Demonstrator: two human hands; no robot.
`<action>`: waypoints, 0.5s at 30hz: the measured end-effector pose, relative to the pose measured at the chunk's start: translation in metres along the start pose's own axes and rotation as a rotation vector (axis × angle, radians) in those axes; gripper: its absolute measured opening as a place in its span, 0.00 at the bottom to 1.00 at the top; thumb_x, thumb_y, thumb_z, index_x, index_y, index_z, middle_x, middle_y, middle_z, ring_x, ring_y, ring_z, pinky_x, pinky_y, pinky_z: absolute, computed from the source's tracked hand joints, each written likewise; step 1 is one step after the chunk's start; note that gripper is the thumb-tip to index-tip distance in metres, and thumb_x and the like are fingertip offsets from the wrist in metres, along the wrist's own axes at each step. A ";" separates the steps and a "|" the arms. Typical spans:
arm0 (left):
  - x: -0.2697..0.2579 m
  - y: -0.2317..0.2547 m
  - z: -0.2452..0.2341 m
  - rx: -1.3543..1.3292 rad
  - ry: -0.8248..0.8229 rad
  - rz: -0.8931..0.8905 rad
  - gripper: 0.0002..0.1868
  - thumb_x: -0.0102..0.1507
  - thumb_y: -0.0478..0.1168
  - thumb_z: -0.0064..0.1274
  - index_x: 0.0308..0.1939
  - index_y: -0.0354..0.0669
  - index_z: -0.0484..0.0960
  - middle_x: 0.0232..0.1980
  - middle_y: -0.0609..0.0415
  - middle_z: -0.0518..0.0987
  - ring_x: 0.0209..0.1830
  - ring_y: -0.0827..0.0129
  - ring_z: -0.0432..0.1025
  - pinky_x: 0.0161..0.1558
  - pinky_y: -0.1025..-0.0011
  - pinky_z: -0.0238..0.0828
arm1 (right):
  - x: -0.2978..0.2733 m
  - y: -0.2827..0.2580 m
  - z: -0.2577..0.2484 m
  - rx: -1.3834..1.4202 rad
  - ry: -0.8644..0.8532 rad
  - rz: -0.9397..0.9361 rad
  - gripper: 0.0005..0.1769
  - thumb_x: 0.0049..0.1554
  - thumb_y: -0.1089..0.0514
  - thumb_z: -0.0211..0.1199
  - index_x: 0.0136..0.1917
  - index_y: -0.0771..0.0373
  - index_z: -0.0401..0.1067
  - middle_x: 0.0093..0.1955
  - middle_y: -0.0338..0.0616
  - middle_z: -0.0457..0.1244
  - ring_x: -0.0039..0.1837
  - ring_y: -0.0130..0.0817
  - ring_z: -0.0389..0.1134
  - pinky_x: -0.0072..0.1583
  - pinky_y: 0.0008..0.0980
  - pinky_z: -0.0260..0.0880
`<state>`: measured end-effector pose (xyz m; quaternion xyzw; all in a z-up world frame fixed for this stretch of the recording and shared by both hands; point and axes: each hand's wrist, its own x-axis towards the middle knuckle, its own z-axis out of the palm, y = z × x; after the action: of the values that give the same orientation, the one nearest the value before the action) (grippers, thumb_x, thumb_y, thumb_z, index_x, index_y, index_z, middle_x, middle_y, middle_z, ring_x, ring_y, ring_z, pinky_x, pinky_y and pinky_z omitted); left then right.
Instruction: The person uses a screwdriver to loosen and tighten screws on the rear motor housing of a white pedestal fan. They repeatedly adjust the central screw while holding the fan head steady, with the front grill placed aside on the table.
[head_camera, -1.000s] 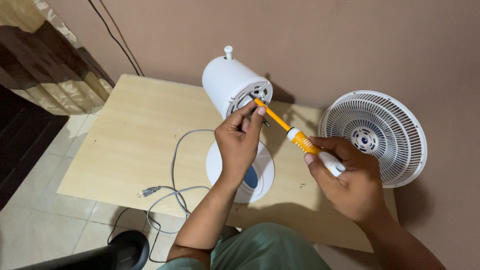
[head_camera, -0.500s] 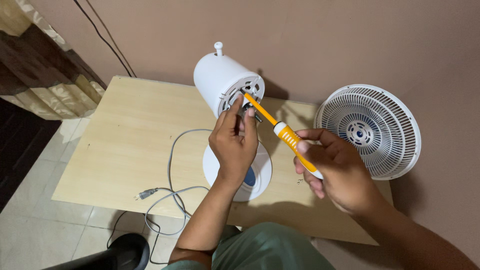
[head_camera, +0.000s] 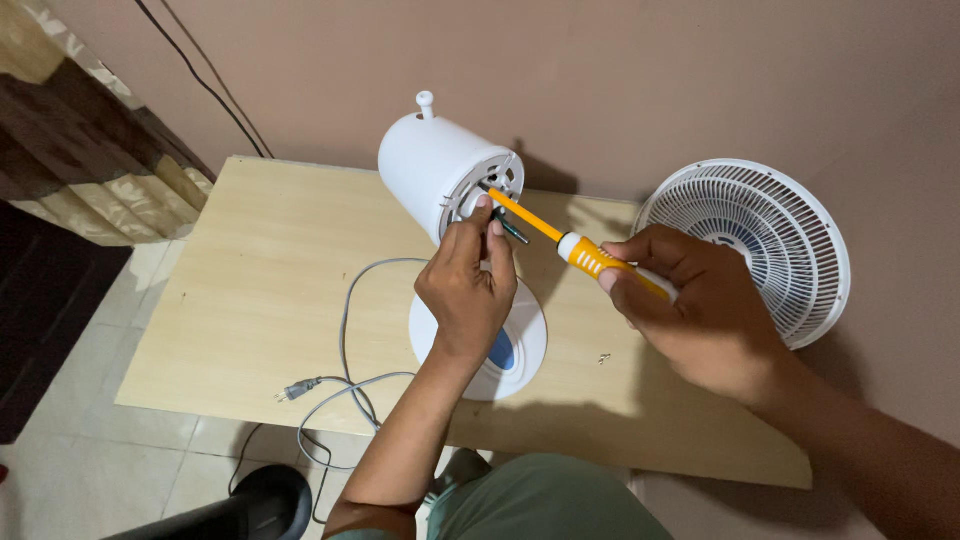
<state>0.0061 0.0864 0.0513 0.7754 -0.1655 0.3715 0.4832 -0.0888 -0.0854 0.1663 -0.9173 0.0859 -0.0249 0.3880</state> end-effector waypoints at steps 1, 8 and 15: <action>0.000 0.000 0.000 0.002 0.001 0.003 0.12 0.67 0.31 0.56 0.55 0.37 0.84 0.29 0.55 0.77 0.23 0.71 0.73 0.27 0.71 0.69 | 0.000 -0.003 -0.001 -0.028 0.009 -0.047 0.16 0.55 0.52 0.65 0.53 0.62 0.78 0.30 0.40 0.68 0.29 0.23 0.62 0.34 0.28 0.64; 0.002 -0.001 0.000 0.003 -0.004 0.002 0.12 0.66 0.31 0.56 0.54 0.39 0.84 0.31 0.55 0.79 0.24 0.70 0.73 0.28 0.72 0.69 | 0.000 -0.008 -0.019 -0.374 0.078 -0.453 0.16 0.54 0.54 0.70 0.57 0.55 0.79 0.33 0.40 0.66 0.30 0.30 0.64 0.34 0.32 0.63; 0.003 -0.002 -0.003 -0.056 0.017 -0.005 0.11 0.67 0.30 0.56 0.54 0.39 0.85 0.32 0.54 0.79 0.24 0.73 0.72 0.29 0.74 0.69 | 0.007 0.006 -0.022 -0.874 0.356 -1.123 0.12 0.56 0.54 0.73 0.53 0.56 0.81 0.42 0.46 0.64 0.43 0.39 0.64 0.40 0.38 0.63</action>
<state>0.0082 0.0904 0.0527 0.7587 -0.1697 0.3721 0.5071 -0.0849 -0.1062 0.1770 -0.8762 -0.3333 -0.3321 -0.1046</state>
